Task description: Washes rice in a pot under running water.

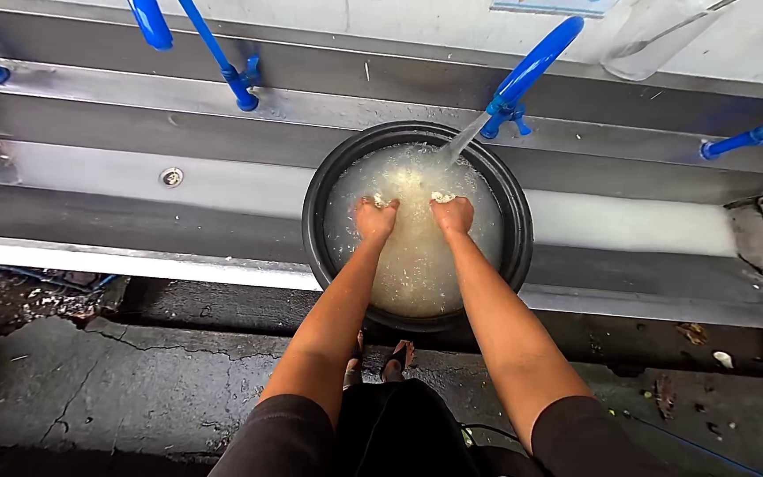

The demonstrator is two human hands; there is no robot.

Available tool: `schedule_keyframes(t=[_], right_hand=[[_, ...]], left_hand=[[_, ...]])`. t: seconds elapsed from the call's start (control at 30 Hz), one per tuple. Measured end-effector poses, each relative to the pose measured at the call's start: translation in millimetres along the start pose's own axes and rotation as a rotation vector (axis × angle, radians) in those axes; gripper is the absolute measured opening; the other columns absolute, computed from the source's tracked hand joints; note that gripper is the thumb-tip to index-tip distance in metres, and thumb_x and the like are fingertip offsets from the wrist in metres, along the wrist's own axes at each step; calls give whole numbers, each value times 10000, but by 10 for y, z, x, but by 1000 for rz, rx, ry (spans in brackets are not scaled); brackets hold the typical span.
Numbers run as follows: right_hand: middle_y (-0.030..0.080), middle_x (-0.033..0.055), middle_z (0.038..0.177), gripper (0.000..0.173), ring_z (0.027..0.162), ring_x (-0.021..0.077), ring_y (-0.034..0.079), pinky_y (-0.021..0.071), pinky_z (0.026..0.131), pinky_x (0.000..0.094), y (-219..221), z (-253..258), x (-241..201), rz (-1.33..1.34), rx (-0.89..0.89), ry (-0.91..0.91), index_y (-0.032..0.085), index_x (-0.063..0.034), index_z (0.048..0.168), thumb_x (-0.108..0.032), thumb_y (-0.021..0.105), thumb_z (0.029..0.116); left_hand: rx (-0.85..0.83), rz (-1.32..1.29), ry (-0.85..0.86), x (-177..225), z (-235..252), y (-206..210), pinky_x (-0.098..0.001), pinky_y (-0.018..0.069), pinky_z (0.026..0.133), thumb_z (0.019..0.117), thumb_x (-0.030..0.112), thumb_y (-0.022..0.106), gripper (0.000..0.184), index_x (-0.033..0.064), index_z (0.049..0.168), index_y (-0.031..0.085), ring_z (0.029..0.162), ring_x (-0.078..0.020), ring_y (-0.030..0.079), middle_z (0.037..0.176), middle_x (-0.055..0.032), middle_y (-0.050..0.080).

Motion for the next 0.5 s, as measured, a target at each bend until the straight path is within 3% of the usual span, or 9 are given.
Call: schedule_keyframes(t=[0.1, 0.17, 0.23, 0.3, 0.33, 0.5], right_hand=[[535, 298, 1444, 635, 1382, 444, 491, 414, 1105, 612, -85, 180, 373, -17, 11, 52, 563, 49, 1392, -346, 743, 929], [496, 318, 1476, 636, 1407, 444, 461, 380, 1141, 598, -74, 143, 628, 114, -17, 152, 481, 74, 1454, -323, 670, 995], [446, 333, 1506, 601, 1405, 440, 445, 387, 1120, 592, 48, -28, 903, 356, -67, 288, 435, 102, 1472, -337, 541, 1075], [414, 304, 1523, 540, 1381, 404, 442, 398, 1084, 570, 248, -204, 1128, 570, -139, 406, 401, 79, 1488, -308, 442, 1114], [391, 299, 1540, 521, 1397, 399, 423, 389, 1100, 564, 337, -300, 1165, 650, -170, 437, 380, 78, 1499, -286, 401, 1126], [325, 315, 1604, 525, 1500, 403, 337, 300, 1211, 529, 635, -765, 1030, 630, -310, 365, 340, 108, 1528, -255, 327, 1148]], left_hand=[[24, -88, -163, -283, 79, -75, -621, 377, 1145, 1000, 438, 648, 711, -13, 1512, 449, 1418, -453, 452, 1516, -299, 472], [70, -280, -337, -501, 46, -57, -610, 420, 1100, 1042, 423, 583, 643, -39, 1474, 465, 1361, -442, 502, 1441, -314, 525], [58, -415, -475, -700, -77, 26, -610, 401, 1091, 1103, 414, 455, 603, -95, 1426, 486, 1350, -445, 488, 1448, -338, 494], [20, -416, -521, -829, -230, 127, -607, 401, 1085, 1134, 351, 346, 559, -113, 1405, 502, 1346, -447, 486, 1458, -343, 483], [22, -422, -546, -882, -294, 189, -595, 412, 1066, 1130, 307, 350, 522, -117, 1386, 514, 1324, -438, 496, 1441, -340, 493], [-73, -495, -585, -858, -675, 523, -552, 394, 1103, 1145, 256, 309, 494, -115, 1436, 456, 1372, -407, 462, 1485, -331, 453]])
Point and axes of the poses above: each hand's wrist, its own z-axis towards the middle knuckle, its own y-axis out of the palm, x = y × z, the point moved 8 cm from there along z, towards the middle knuckle
